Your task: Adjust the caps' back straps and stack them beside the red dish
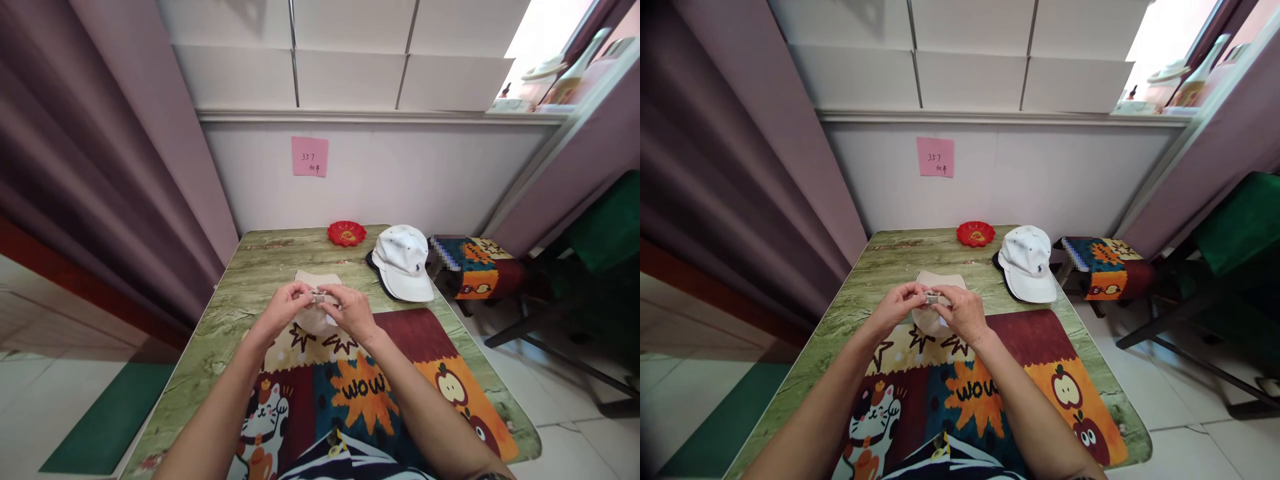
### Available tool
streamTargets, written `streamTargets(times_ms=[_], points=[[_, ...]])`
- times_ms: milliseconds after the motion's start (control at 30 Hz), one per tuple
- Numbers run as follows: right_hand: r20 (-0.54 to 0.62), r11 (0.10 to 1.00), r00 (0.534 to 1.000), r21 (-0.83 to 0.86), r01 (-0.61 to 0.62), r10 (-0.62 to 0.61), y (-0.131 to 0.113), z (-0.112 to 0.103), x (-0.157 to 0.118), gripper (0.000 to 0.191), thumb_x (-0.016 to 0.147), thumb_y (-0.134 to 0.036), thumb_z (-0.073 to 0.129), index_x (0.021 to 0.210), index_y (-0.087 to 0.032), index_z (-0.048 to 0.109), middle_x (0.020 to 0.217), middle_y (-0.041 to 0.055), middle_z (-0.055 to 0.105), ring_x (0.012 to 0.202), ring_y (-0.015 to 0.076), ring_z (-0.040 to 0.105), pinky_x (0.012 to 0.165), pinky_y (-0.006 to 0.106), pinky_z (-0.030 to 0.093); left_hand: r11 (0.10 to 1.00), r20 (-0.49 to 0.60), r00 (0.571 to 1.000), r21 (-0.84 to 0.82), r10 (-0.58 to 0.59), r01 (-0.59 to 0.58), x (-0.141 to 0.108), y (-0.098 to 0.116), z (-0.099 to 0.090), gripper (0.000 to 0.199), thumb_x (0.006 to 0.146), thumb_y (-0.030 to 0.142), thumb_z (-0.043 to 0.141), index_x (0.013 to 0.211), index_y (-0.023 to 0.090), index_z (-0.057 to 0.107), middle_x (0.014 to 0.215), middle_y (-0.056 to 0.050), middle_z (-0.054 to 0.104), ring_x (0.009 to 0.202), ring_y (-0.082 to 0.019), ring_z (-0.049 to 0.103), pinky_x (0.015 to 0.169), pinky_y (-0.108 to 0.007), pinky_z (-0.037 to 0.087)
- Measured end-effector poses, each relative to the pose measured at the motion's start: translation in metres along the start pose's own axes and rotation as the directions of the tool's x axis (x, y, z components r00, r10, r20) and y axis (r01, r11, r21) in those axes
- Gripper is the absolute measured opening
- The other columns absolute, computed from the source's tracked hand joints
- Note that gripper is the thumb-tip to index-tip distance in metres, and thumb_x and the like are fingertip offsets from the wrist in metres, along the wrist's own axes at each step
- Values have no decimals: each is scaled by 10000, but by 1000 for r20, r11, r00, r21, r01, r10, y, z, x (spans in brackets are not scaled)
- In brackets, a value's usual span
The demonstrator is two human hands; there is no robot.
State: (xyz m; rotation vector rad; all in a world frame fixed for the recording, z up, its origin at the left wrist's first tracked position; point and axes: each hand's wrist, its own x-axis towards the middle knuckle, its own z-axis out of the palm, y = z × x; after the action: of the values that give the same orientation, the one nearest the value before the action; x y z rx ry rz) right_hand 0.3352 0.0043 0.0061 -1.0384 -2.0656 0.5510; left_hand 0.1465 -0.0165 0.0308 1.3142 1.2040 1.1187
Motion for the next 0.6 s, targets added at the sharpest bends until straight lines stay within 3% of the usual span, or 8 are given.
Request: streamTargets(times_ms=[67, 133, 200, 300, 500, 600], points=[[7, 998, 998, 24, -64, 63, 3, -3, -1, 420, 818, -334, 735, 1225, -255, 670, 957, 28, 767, 818, 194, 694, 750, 270, 470, 1000, -8, 1000, 18, -25, 26, 0, 1, -3, 263, 716, 348, 743, 642, 172, 562, 730, -8, 601, 678, -139, 548, 660, -235, 424], [23, 991, 993, 62, -116, 115, 7, -7, -2, 314, 817, -362, 726, 1108, -244, 725, 867, 17, 765, 743, 187, 679, 690, 259, 456, 999, 20, 999, 25, -43, 43, -1, 3, -6, 257, 716, 361, 753, 683, 174, 580, 711, 1, 591, 671, -138, 553, 661, -237, 431], [34, 984, 991, 122, -130, 127, 11, -10, -2, 201, 829, -367, 706, 971, -234, 759, 849, 15, 763, 741, 182, 674, 679, 249, 449, 999, 61, 997, 31, -43, 41, -1, 6, -7, 263, 702, 357, 777, 840, 181, 640, 765, 2, 605, 686, -141, 569, 669, -244, 449], [50, 970, 991, 206, -132, 124, 13, -11, -1, 195, 831, -372, 702, 946, -227, 764, 847, 10, 761, 754, 176, 672, 697, 244, 452, 990, 80, 997, 141, -10, -2, 3, 8, -7, 500, 672, 334, 806, 1137, 221, 662, 908, -18, 638, 715, -150, 582, 650, -246, 456], [89, 957, 988, 248, -148, 129, 11, -10, 3, 228, 810, -398, 719, 950, -224, 766, 854, 16, 755, 786, 190, 665, 720, 258, 448, 884, 146, 987, 450, 67, -126, 16, 4, -11, 220, 699, 363, 757, 839, 193, 762, 886, -56, 699, 875, -240, 617, 785, -315, 469], [158, 958, 982, 250, -140, 102, 14, -17, 3, 282, 803, -426, 723, 989, -217, 754, 877, 16, 746, 785, 189, 645, 717, 261, 432, 860, 153, 980, 475, 129, -188, 18, 4, -18, 214, 680, 369, 778, 800, 198, 735, 1057, -73, 686, 1034, -264, 590, 913, -352, 443]])
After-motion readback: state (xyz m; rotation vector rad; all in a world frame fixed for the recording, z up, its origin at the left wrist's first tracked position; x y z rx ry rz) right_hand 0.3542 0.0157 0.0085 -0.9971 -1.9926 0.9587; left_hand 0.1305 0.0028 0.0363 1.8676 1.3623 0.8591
